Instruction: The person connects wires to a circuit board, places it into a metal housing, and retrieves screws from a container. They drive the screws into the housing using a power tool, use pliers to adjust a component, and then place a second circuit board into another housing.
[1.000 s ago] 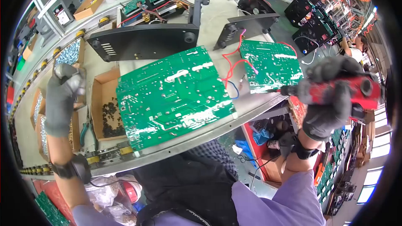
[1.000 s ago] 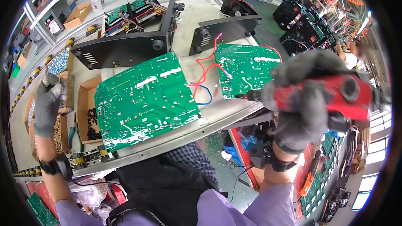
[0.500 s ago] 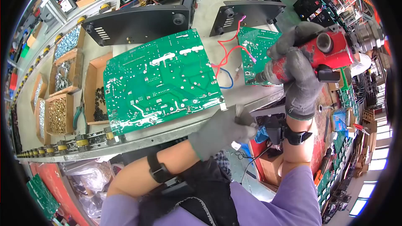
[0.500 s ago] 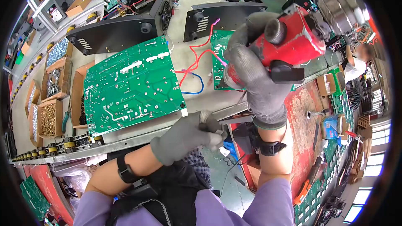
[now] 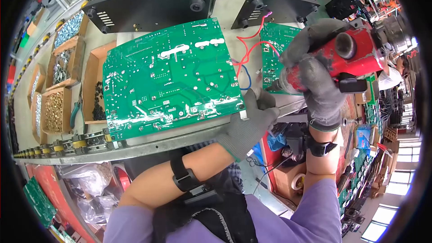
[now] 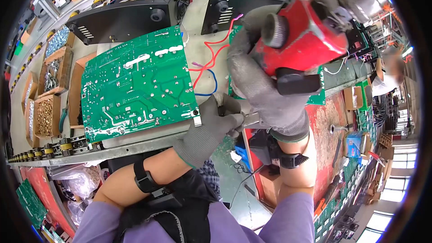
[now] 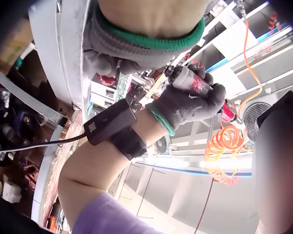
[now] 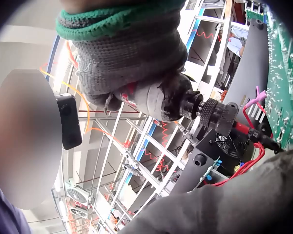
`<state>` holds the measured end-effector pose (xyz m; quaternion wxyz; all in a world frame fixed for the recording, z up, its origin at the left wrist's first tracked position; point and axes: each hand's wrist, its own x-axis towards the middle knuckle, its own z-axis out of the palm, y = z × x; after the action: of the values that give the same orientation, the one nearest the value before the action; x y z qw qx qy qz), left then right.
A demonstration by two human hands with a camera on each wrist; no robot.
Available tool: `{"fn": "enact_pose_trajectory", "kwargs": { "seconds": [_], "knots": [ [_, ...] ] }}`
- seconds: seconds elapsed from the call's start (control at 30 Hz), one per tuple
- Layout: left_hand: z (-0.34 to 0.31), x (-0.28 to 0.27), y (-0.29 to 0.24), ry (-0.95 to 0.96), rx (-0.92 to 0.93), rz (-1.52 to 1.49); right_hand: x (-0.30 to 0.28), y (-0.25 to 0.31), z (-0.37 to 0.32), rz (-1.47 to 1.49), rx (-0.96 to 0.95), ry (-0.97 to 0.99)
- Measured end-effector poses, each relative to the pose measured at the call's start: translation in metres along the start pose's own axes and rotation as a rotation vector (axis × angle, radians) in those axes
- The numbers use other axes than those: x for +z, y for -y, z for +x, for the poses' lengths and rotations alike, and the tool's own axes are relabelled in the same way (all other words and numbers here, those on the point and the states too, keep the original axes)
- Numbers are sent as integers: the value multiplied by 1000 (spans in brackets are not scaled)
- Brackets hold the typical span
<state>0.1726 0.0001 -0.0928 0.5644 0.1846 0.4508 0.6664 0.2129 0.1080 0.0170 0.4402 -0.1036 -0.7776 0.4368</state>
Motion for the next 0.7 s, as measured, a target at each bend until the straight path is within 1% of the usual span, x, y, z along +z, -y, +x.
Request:
{"fn": "enact_pose_trajectory", "kwargs": {
  "seconds": [0.03,0.07,0.1,0.13,0.17,0.2,0.27,0.33,0.4,0.43,0.47,0.5,0.53,0.57,0.6,0.63,0.67,0.7],
  "knots": [
    [8,-6,25,-22,95,44,7,5,1,53,36,15],
    [11,-10,38,-45,190,88,12,8,0,107,73,31],
    [5,-7,30,-51,188,84,16,7,-4,125,117,-1],
    [-6,-3,9,-45,-5,-34,15,5,-3,127,120,5],
    [-16,0,-8,-38,-198,-151,13,3,-1,89,68,85],
    [-23,-1,-20,-43,-198,-155,11,2,0,52,14,164],
    [-31,-4,-36,54,-262,67,11,-7,-3,1,18,151],
    [-29,-4,-40,67,-269,85,10,-9,-4,-54,19,136],
    [-28,-5,-35,79,-276,105,10,-4,-4,-55,103,142],
    [-26,-5,-25,59,-214,9,12,0,-1,-55,103,147],
    [-24,-5,-18,38,-151,-86,13,4,2,4,81,107],
    [-22,-5,-16,38,-152,-88,14,6,4,64,61,65],
    [-19,-5,-16,55,-207,-104,13,5,5,62,62,66],
    [-16,-5,-16,73,-261,-118,11,3,6,382,144,85],
    [-13,-3,-18,75,-261,-120,8,1,7,702,226,103],
    [-10,0,-20,48,-275,-44,3,-1,9,699,227,103],
    [-8,2,-23,21,-288,30,-5,-3,12,465,132,124],
    [-5,6,-24,22,-289,27,-11,-4,14,233,38,144]
  ]
}}
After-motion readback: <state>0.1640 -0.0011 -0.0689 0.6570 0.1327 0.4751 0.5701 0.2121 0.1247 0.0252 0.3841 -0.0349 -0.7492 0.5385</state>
